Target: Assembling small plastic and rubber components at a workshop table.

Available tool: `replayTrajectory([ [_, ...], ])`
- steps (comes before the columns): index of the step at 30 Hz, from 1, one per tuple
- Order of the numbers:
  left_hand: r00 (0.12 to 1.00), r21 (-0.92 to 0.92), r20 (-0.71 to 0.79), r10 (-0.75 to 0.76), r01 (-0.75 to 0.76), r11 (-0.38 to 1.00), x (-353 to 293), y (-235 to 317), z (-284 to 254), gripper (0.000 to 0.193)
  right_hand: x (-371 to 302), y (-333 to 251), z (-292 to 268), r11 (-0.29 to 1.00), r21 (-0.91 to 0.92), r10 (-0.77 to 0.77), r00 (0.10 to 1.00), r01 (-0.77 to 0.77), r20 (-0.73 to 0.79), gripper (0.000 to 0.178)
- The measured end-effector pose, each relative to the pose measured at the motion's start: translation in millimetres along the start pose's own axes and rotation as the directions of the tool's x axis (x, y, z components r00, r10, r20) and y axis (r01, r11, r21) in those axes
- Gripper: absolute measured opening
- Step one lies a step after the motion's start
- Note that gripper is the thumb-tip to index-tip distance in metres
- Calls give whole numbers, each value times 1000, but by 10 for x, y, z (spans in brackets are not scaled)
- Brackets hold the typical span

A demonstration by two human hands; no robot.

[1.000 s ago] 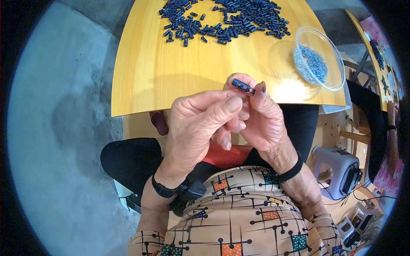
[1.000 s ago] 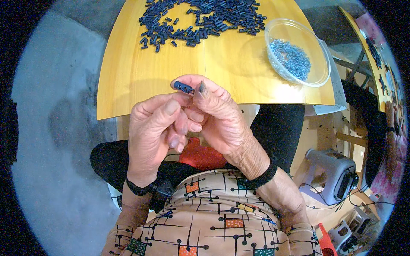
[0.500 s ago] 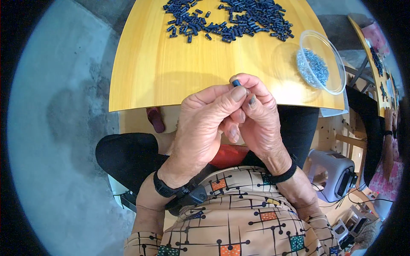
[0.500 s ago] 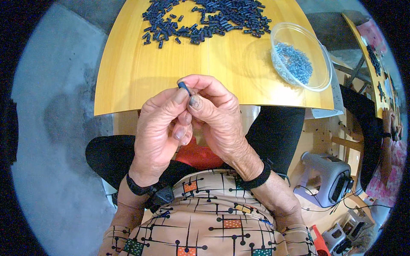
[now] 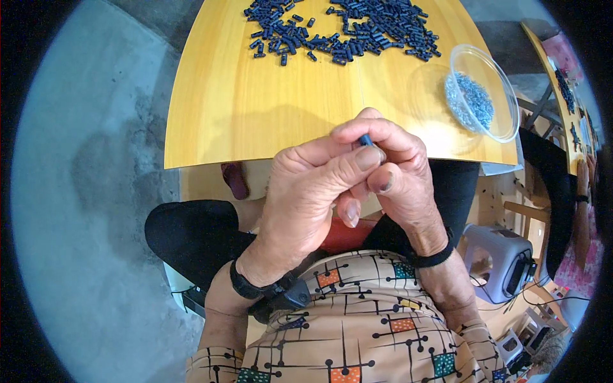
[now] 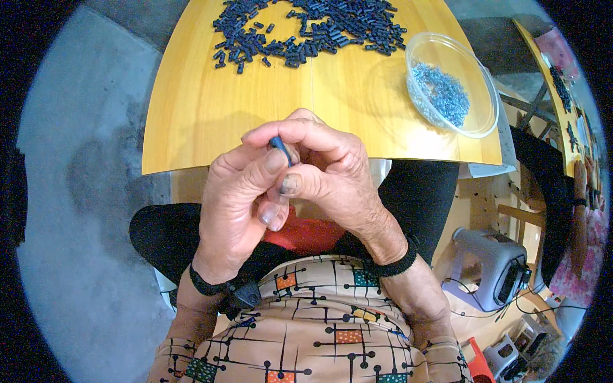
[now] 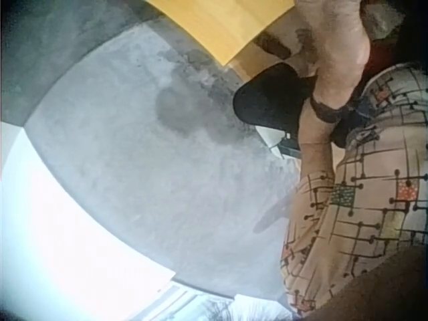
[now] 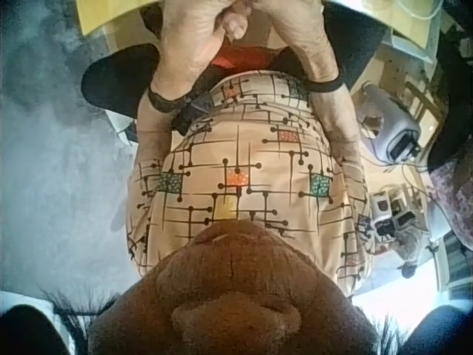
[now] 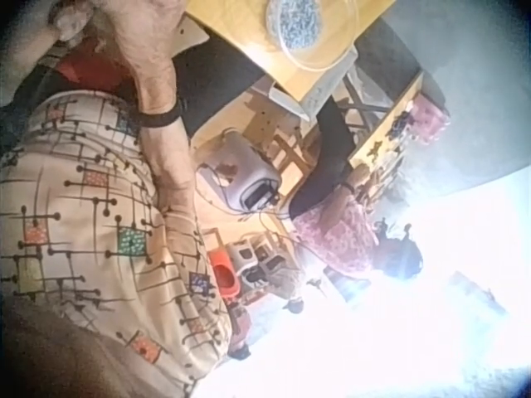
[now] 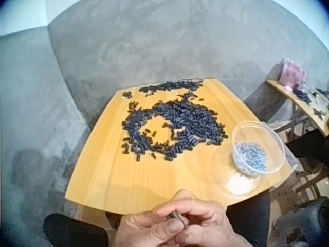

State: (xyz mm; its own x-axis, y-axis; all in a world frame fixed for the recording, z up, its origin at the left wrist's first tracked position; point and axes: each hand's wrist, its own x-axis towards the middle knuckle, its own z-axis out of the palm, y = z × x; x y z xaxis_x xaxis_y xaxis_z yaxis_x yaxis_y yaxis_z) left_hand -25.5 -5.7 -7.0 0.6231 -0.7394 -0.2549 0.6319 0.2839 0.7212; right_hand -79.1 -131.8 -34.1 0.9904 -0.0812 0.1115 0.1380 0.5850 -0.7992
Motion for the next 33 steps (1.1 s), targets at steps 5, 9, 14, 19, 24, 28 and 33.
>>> replayTrajectory([
  [5, 998, -74, 66, 5, 0, 997, -25, -73, 20, 15, -15, 45, -71, 949, -266, -181, 983, 169, -24, 43],
  [9, 993, -243, 119, -19, 48, 969, -75, -76, 55, 15, -9, -13, -32, 809, -498, -344, 939, 312, 30, 54],
  [14, 997, -272, 73, -40, 59, 960, -80, -83, 69, 20, -38, -85, 5, 798, -504, -355, 934, 331, 52, 43],
  [19, 992, -171, 110, -60, 78, 982, -45, -52, 31, 23, -24, -57, -4, 794, -513, -362, 932, 326, 32, 43],
  [24, 994, -156, 77, -78, 89, 984, -63, -61, 30, 23, 12, -97, 22, 781, -538, -339, 939, 317, 61, 47],
  [28, 993, -176, 74, -89, 101, 979, -53, -88, 75, 21, 87, -107, -22, 721, -549, -420, 897, 422, 138, 46],
  [33, 994, -109, 89, -56, 66, 992, -75, -140, 147, 32, 82, -227, -57, 755, -507, -293, 905, 417, 309, 37],
])
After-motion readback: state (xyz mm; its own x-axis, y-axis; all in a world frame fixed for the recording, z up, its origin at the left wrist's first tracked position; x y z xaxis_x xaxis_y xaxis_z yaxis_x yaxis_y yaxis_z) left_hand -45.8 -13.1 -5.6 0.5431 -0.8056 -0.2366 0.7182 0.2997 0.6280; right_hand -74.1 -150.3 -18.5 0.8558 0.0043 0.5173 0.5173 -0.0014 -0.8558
